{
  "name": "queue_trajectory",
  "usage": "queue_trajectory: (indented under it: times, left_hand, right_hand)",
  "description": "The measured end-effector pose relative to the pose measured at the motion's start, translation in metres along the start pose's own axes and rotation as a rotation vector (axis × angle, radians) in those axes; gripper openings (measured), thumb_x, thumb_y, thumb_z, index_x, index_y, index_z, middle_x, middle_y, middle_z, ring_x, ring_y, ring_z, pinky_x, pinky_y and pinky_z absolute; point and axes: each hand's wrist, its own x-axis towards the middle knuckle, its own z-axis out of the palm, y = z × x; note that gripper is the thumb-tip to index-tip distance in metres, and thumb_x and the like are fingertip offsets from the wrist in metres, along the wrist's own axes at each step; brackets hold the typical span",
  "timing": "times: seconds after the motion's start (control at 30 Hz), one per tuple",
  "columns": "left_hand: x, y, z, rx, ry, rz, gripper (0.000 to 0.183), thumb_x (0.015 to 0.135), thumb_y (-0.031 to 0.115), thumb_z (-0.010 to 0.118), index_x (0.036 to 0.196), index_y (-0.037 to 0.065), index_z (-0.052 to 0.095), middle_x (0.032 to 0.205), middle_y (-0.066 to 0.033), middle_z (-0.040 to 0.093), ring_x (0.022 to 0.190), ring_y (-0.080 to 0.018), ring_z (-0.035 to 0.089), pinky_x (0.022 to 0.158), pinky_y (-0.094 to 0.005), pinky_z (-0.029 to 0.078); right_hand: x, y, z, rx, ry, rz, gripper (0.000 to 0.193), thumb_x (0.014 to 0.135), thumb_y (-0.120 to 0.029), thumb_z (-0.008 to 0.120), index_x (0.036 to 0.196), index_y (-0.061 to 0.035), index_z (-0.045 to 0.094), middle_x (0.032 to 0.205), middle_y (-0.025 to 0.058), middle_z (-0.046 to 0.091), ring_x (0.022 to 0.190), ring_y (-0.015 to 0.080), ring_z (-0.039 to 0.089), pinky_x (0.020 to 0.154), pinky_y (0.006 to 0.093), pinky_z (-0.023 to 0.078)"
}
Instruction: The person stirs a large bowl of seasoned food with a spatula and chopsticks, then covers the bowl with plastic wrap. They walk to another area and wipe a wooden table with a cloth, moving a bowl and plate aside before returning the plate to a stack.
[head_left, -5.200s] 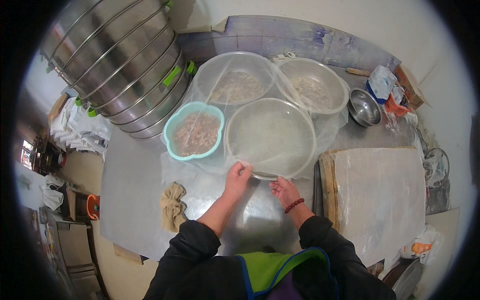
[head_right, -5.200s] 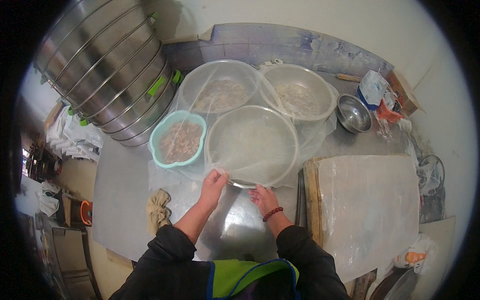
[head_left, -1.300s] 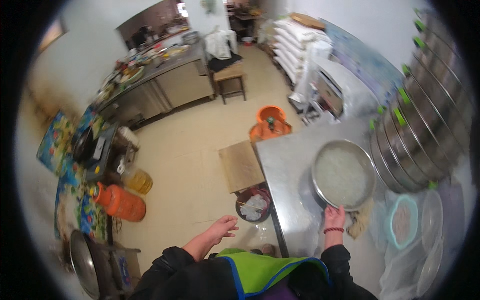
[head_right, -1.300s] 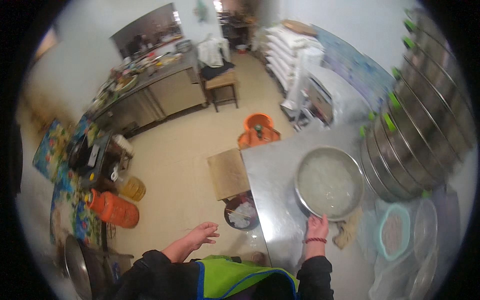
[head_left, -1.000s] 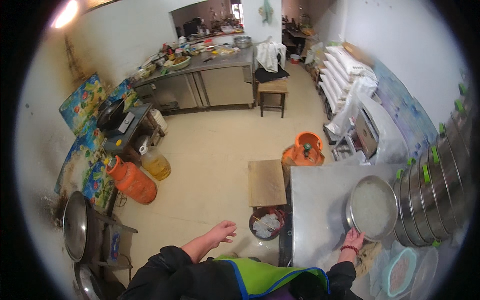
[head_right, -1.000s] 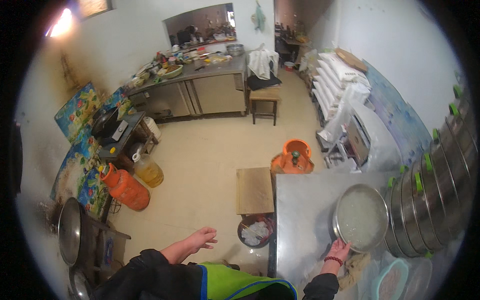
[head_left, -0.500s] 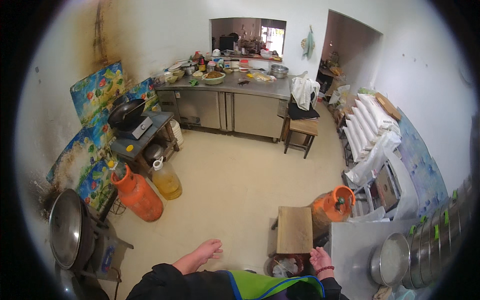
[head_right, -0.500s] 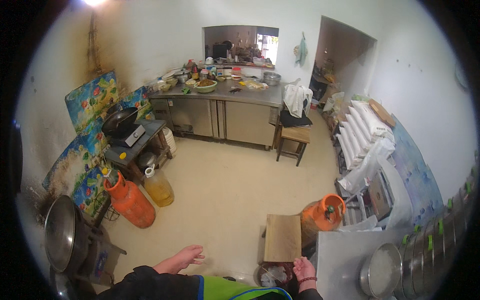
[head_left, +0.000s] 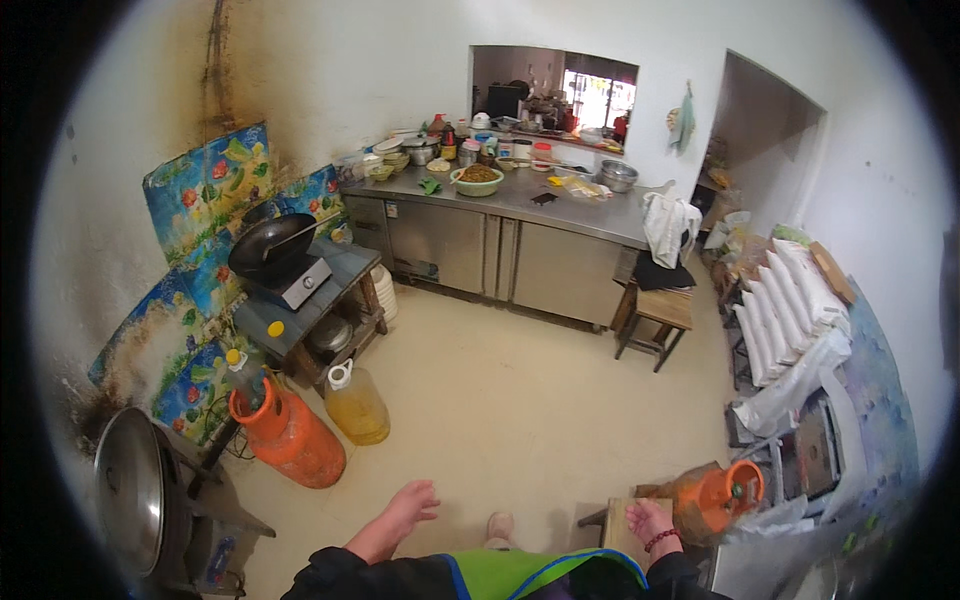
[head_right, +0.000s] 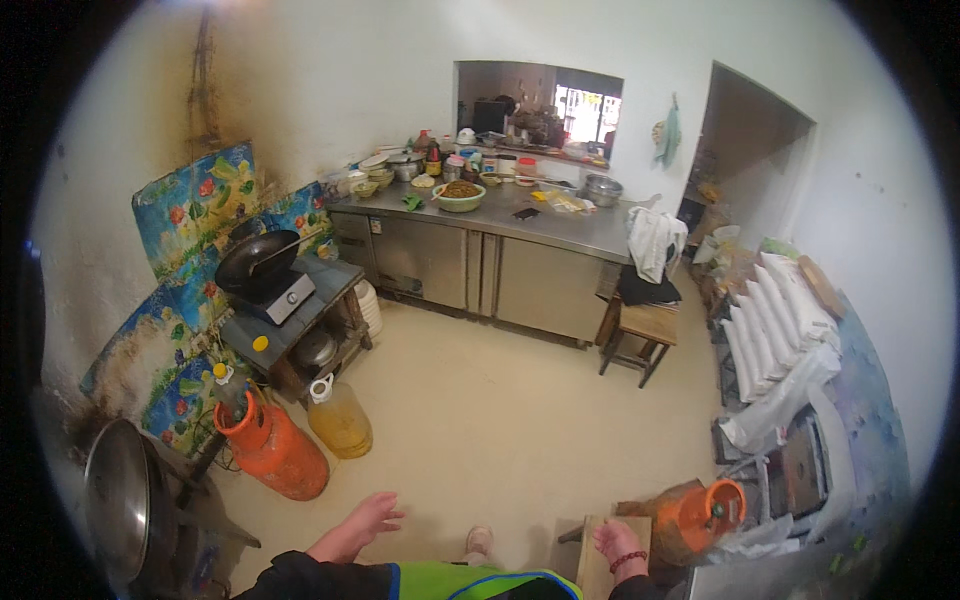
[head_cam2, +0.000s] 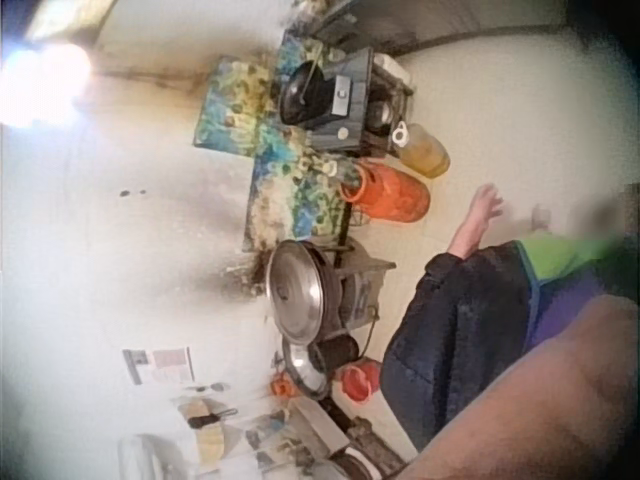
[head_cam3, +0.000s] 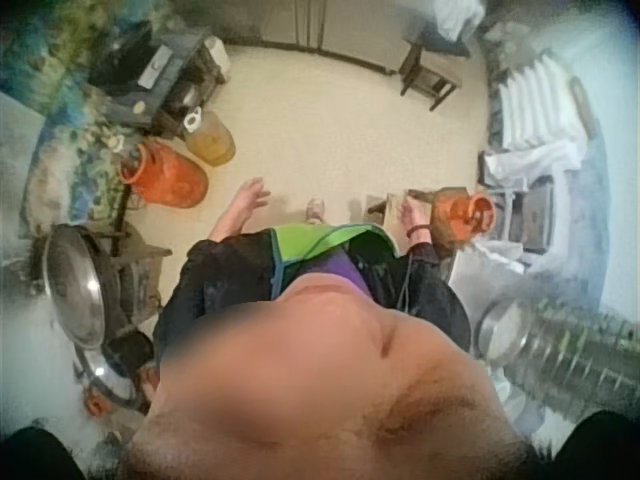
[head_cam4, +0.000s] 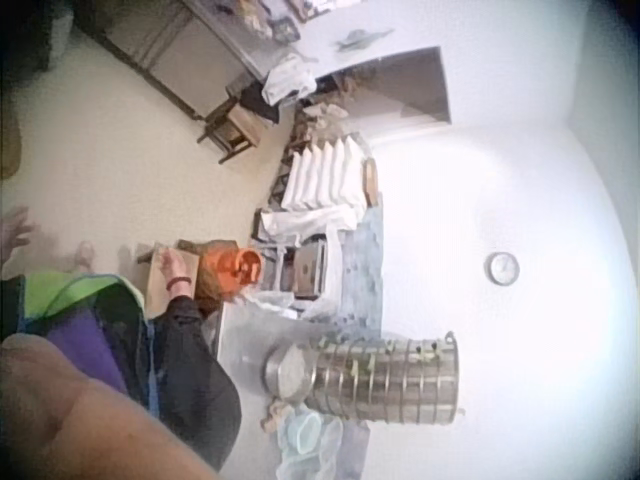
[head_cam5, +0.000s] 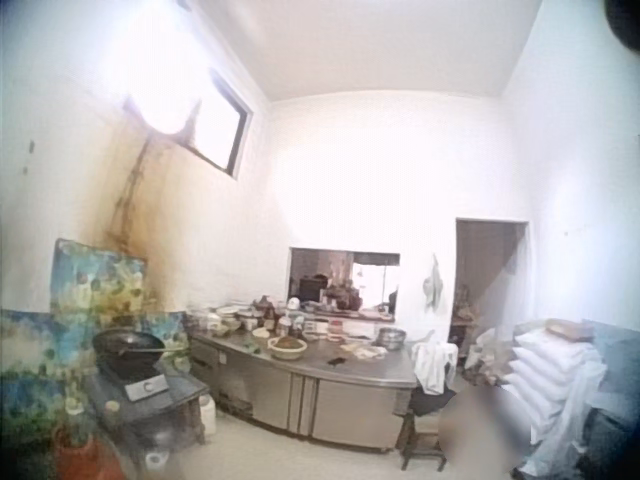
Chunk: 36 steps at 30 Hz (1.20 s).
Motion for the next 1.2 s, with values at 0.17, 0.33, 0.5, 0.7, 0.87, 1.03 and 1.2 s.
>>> queue_trajectory:
  times: [0.17, 0.33, 0.5, 0.7, 0.87, 1.03, 1.2]
  left_hand:
    - [0.063, 0.074, -0.024, -0.013, 0.15, 0.032, 0.045, 0.093, 0.022, 0.05, 0.132, 0.005, 0.036, 0.12, -0.0089, 0.047, 0.104, -0.0241, 0.053, 0.08, -0.0399, 0.049]
    - [0.126, 0.144, -0.027, -0.051, 0.218, 0.07, 0.045, 0.093, 0.021, 0.05, 0.132, 0.005, 0.037, 0.122, -0.0085, 0.046, 0.103, -0.0243, 0.055, 0.081, -0.0408, 0.05]
    - [0.204, 0.192, -0.056, -0.113, 0.29, 0.035, 0.041, 0.093, 0.023, 0.052, 0.127, 0.006, 0.039, 0.118, -0.0089, 0.048, 0.104, -0.0266, 0.054, 0.081, -0.0435, 0.05]
    - [0.342, 0.29, -0.114, -0.131, 0.242, 0.017, 0.043, 0.093, 0.022, 0.048, 0.131, 0.006, 0.037, 0.12, -0.0108, 0.047, 0.105, -0.0269, 0.052, 0.078, -0.0405, 0.049]
    - [0.462, 0.409, -0.11, 0.0, 0.162, 0.107, 0.044, 0.092, 0.022, 0.05, 0.131, 0.005, 0.039, 0.121, -0.0103, 0.047, 0.105, -0.0245, 0.052, 0.077, -0.0387, 0.048]
    - [0.573, 0.518, -0.071, 0.036, 0.069, 0.245, 0.041, 0.091, 0.021, 0.051, 0.129, 0.006, 0.042, 0.121, -0.0087, 0.048, 0.104, -0.023, 0.052, 0.078, -0.0378, 0.048]
    - [0.662, 0.594, -0.059, -0.02, 0.138, 0.268, 0.039, 0.091, 0.021, 0.051, 0.127, 0.006, 0.043, 0.12, -0.0068, 0.048, 0.102, -0.0205, 0.053, 0.079, -0.038, 0.048]
  right_hand:
    - [0.115, -0.065, 0.111, -0.118, -0.095, 0.046, 0.023, 0.09, -0.024, 0.054, 0.105, -0.0077, 0.051, 0.092, 0.0096, 0.062, 0.078, 0.0199, 0.059, 0.063, 0.033, 0.049]
    - [0.187, -0.129, 0.256, -0.449, -0.35, -0.026, 0.03, 0.09, -0.028, 0.056, 0.112, -0.0067, 0.053, 0.101, 0.0075, 0.063, 0.086, 0.0153, 0.061, 0.072, 0.0299, 0.049]
    - [0.272, -0.147, 0.362, -0.658, -0.538, 0.009, 0.031, 0.091, -0.028, 0.055, 0.114, -0.0069, 0.054, 0.102, 0.0067, 0.063, 0.087, 0.0143, 0.061, 0.072, 0.029, 0.049]
    - [0.388, -0.19, 0.44, -0.706, -0.459, 0.117, 0.031, 0.091, -0.028, 0.055, 0.115, -0.007, 0.053, 0.1, 0.0059, 0.064, 0.088, 0.0144, 0.06, 0.073, 0.03, 0.05]
    - [0.445, -0.256, 0.485, -0.586, -0.341, 0.001, 0.034, 0.091, -0.03, 0.055, 0.116, -0.0062, 0.053, 0.102, 0.008, 0.064, 0.088, 0.0156, 0.06, 0.074, 0.0313, 0.05]
    - [0.519, -0.326, 0.527, -0.518, -0.245, -0.024, 0.034, 0.09, -0.03, 0.057, 0.113, -0.0059, 0.053, 0.101, 0.0087, 0.064, 0.089, 0.0159, 0.06, 0.074, 0.0312, 0.05]
    - [0.635, -0.398, 0.59, -0.464, -0.292, -0.064, 0.031, 0.09, -0.031, 0.058, 0.109, -0.0077, 0.054, 0.1, 0.0079, 0.064, 0.087, 0.015, 0.06, 0.071, 0.03, 0.049]
